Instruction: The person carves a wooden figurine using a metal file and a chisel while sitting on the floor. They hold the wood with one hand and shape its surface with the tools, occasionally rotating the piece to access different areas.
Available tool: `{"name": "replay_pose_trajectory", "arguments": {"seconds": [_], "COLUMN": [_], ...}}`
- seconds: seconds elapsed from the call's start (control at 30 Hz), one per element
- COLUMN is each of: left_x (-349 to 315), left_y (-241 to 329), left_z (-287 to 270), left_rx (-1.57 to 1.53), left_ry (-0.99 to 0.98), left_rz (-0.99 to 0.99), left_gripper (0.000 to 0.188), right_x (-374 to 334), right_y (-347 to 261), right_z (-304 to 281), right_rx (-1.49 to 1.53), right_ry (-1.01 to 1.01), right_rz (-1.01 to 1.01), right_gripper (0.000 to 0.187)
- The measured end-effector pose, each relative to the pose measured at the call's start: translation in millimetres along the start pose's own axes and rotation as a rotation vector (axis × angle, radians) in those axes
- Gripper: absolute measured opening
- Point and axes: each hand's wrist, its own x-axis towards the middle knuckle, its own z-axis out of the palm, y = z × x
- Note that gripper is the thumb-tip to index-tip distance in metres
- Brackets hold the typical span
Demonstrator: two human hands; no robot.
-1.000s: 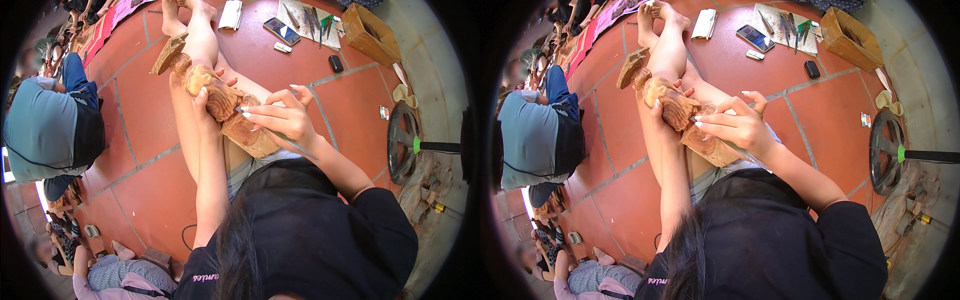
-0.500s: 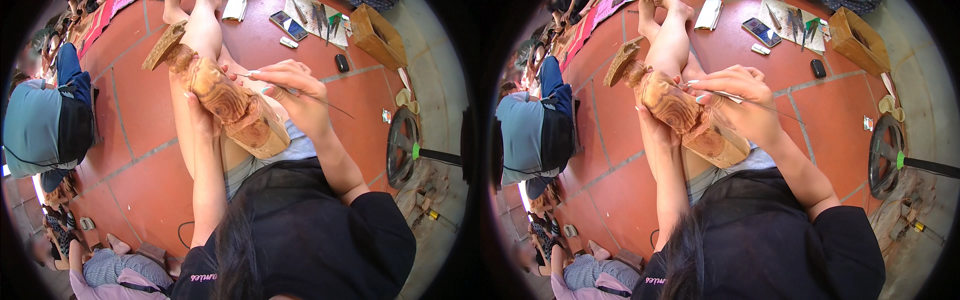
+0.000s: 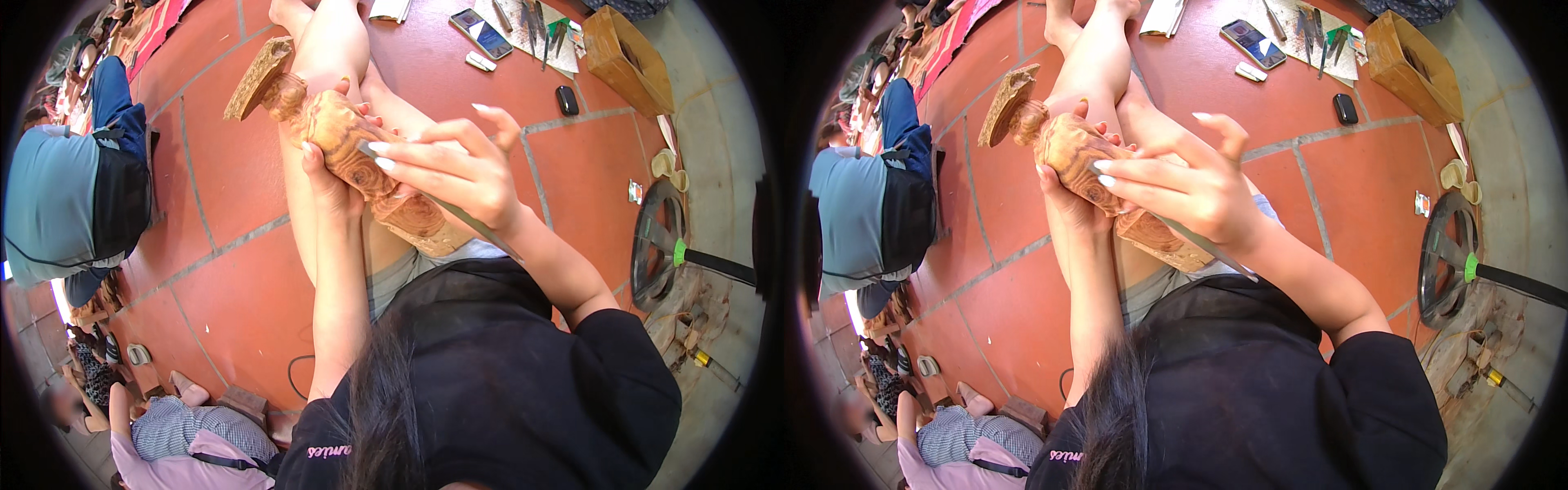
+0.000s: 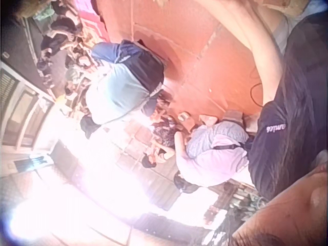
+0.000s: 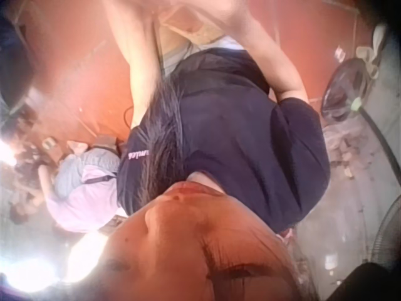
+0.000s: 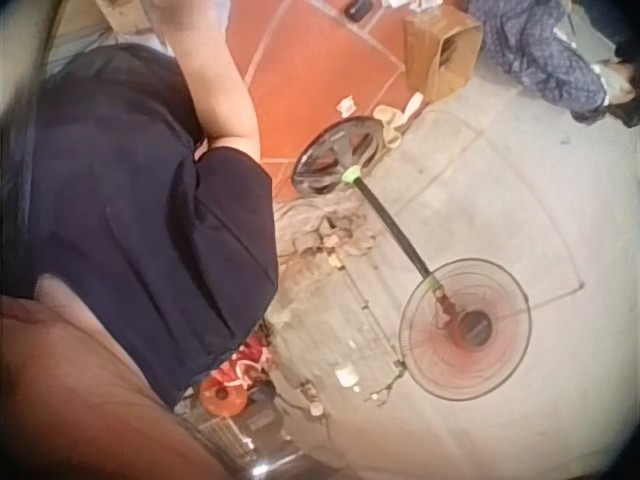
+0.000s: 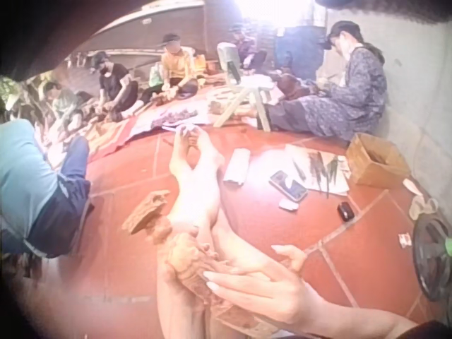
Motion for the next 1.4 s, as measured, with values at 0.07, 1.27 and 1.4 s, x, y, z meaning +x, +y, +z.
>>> {"name": "replay_pose_trajectory", "arguments": {"seconds": [0.07, 1.27, 1.4], "left_x": [0.7, 1.8, 0.9], "left_y": [-2.8, -6.4, -5.4], "left_z": [0.4, -2.3, -2.3], "left_rx": [-0.017, -0.02, 0.021], "left_ry": [0.009, 0.015, 0.002], "left_rz": [0.001, 0.025, 0.046], "left_gripper": [0.101, 0.087, 0.087], "right_x": [-11.7, 9.9, 17.0], "right_y": [0.2, 2.4, -1.1], "right_z": [-7.7, -13.8, 1.5], "right_rx": [-0.045, -0.059, -0.089], "right_ry": [-0.019, -0.046, 0.012], "right_rz": [-0.017, -0.078, -0.027], "right_gripper": [0.025, 0.028, 0.017]}}
